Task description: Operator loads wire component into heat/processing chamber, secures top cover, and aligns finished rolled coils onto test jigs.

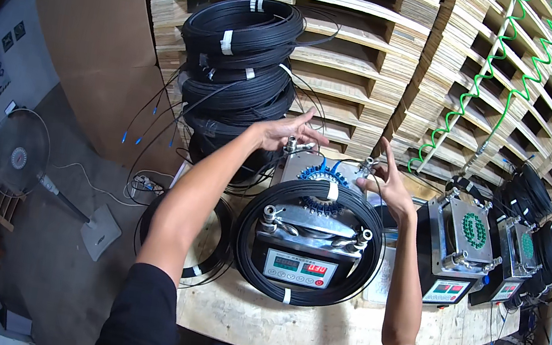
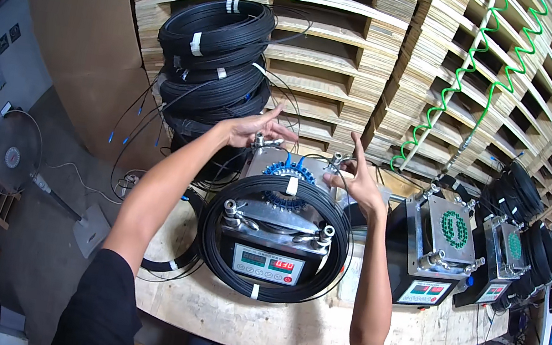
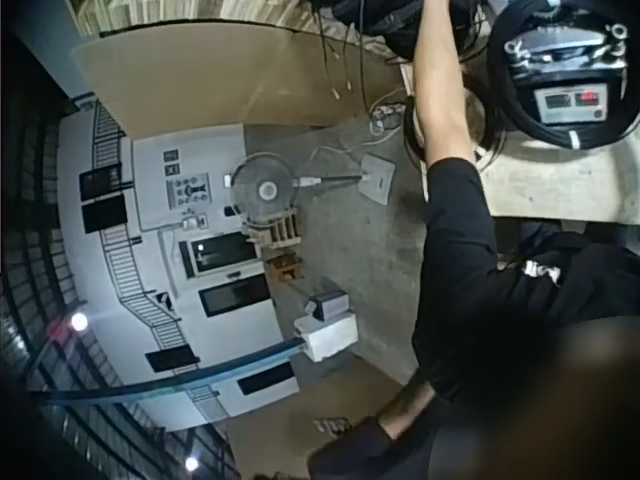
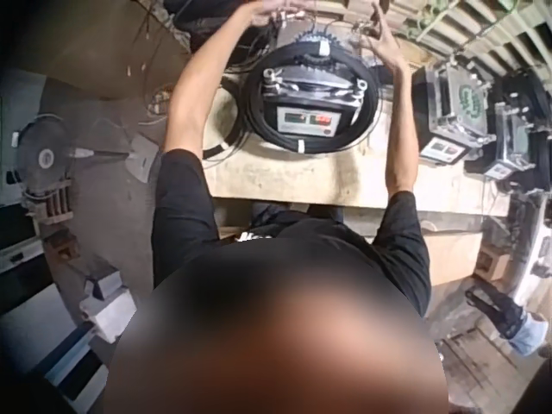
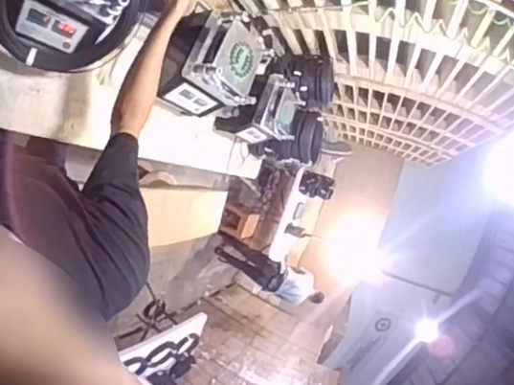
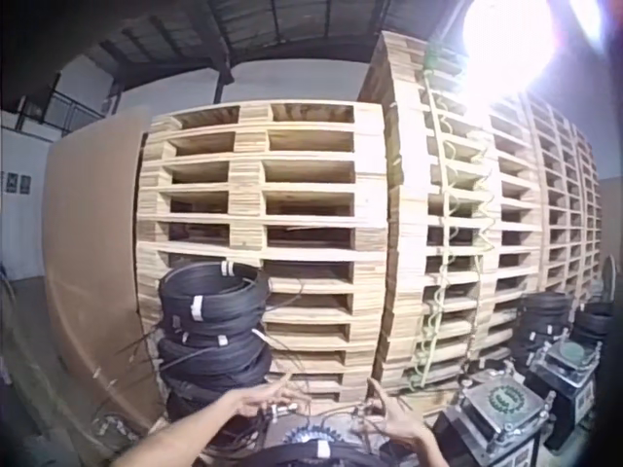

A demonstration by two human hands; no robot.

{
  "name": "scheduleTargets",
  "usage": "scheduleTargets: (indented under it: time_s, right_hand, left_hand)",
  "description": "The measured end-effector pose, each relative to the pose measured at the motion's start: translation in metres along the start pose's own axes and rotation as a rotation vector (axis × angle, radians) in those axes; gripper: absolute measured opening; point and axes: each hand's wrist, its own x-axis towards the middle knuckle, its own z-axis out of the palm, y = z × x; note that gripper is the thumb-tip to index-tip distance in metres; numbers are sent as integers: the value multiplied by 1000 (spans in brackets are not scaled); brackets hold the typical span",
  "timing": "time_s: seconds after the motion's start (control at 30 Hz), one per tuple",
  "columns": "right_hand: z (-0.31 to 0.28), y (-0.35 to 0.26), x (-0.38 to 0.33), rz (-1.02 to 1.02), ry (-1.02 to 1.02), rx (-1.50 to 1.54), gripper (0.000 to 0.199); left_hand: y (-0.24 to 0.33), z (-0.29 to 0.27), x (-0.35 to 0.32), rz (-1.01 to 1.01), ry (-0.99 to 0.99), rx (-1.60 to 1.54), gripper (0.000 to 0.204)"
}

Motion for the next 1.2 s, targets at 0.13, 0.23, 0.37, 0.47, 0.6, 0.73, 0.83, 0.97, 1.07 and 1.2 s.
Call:
scheduleTargets:
  time_s: [0.13,0.23,0.37,0.47,0.6,0.73,0.83,0.97,1.07,1.2]
  right_hand:
    - [3,4,-2,-4,-11,-87,122]
    - [-4,14,-2,63,-20,-1,115]
    - [4,16,1,89,-54,42,115]
    - [0,16,-3,106,-41,61,115]
    - [-2,21,-4,118,-42,72,115]
    - [5,16,-3,123,-50,102,115]
    - [14,11,0,120,-49,108,114]
    - [-3,19,-10,153,-13,124,114]
    - [-6,22,-11,156,-21,125,113]
    - [15,13,-4,127,-47,132,113]
  left_hand:
    - [-22,-6,-7,175,65,-226,81]
    - [-39,5,-3,351,249,-499,63]
    - [-69,3,-3,606,404,-775,34]
    - [-79,6,-2,704,453,-866,31]
    - [-82,24,-4,779,469,-1028,33]
    - [-99,7,-13,732,625,-873,39]
    - [-108,-8,-24,482,663,-465,52]
    - [-80,38,-21,681,596,-734,66]
    - [-67,42,-30,459,657,-619,57]
    - [-96,-4,-23,559,831,-201,35]
